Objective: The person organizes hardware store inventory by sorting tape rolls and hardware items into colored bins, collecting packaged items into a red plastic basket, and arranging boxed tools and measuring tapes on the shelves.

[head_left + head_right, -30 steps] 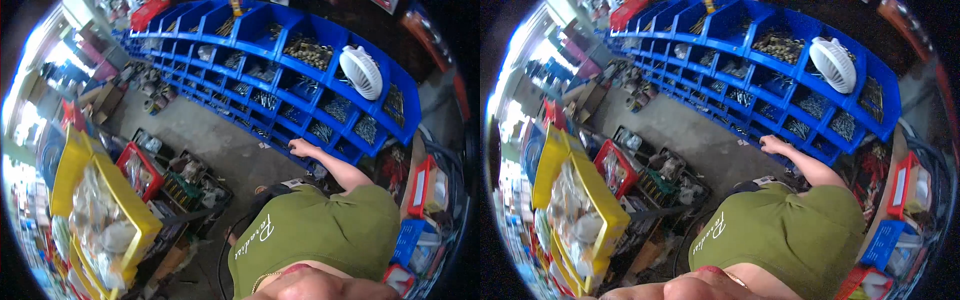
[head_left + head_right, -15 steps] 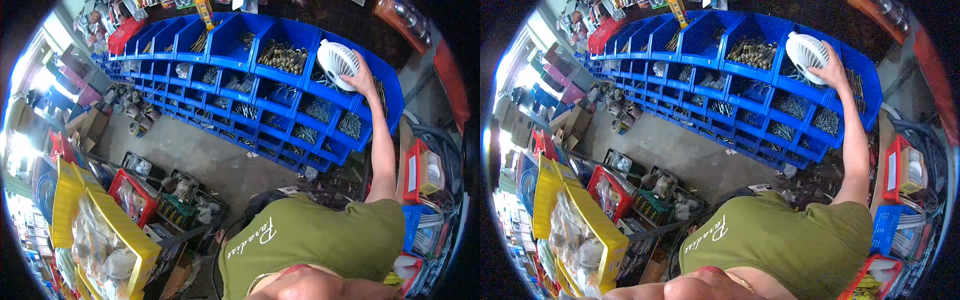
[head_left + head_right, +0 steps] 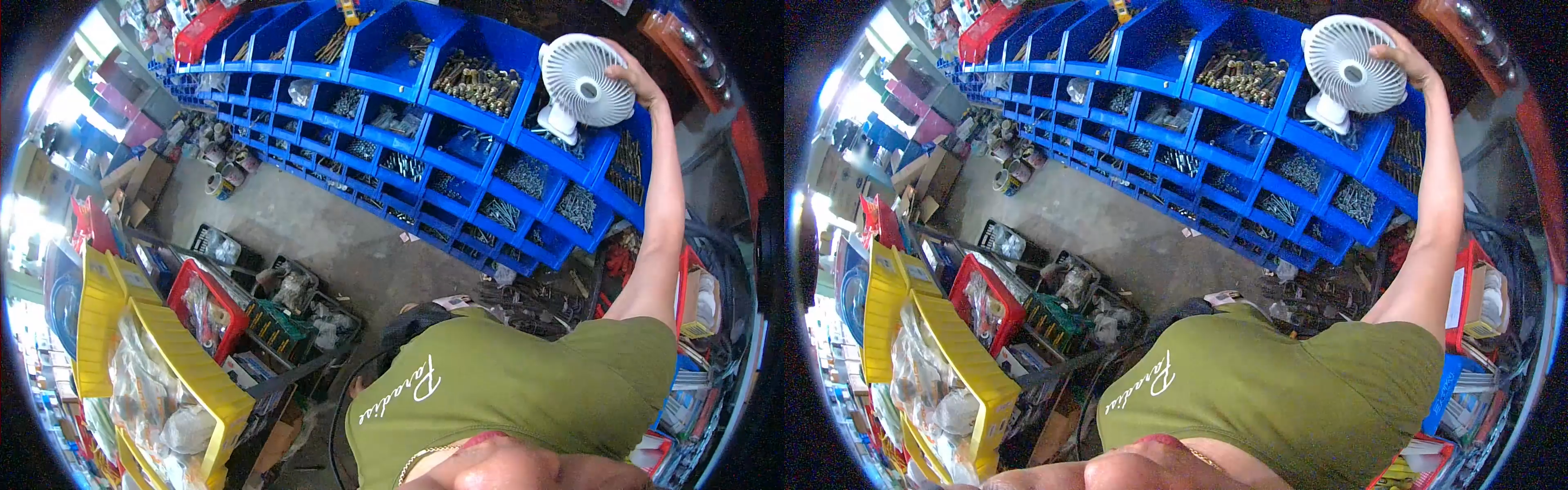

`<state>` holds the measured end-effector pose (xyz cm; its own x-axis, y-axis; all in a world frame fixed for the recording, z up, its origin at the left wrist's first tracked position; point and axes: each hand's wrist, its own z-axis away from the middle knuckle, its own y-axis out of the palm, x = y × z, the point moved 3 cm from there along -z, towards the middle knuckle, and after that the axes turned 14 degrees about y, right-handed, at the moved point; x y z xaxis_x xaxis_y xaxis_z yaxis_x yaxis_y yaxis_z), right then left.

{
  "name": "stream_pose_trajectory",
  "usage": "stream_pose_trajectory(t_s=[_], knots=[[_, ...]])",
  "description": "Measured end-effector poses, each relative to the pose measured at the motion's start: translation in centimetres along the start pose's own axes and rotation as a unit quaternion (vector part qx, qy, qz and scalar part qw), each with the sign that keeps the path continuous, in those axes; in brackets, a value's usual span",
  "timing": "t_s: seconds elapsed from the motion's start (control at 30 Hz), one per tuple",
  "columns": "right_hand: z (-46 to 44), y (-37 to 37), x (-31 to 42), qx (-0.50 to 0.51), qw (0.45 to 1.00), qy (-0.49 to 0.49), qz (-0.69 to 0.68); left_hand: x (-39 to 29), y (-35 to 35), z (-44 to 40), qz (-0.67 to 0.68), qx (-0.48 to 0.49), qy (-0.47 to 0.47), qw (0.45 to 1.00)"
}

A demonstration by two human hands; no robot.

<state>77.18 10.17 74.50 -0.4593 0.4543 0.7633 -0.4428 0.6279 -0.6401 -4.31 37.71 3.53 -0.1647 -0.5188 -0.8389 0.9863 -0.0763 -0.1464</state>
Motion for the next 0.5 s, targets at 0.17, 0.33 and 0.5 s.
stream_pose_trajectory(t_s=[0.17, 0.33, 0.5], knots=[[0.6, 2.4, -1.0, 0.02, 0.998, 0.026, -0.052, -0.9, 0.0, 1.0, -0.057, 0.01, 0.067, 0.996], [2.4, 3.8, 0.6, -0.012, 0.998, 0.06, -0.005, 1.8, -0.5, 0.8, 0.02, 0.024, -0.017, 0.999], [2.8, 3.2, 1.4, -0.117, 0.979, 0.052, 0.158, 0.2, 0.1, 2.3, 0.026, 0.049, 0.027, 0.998]])
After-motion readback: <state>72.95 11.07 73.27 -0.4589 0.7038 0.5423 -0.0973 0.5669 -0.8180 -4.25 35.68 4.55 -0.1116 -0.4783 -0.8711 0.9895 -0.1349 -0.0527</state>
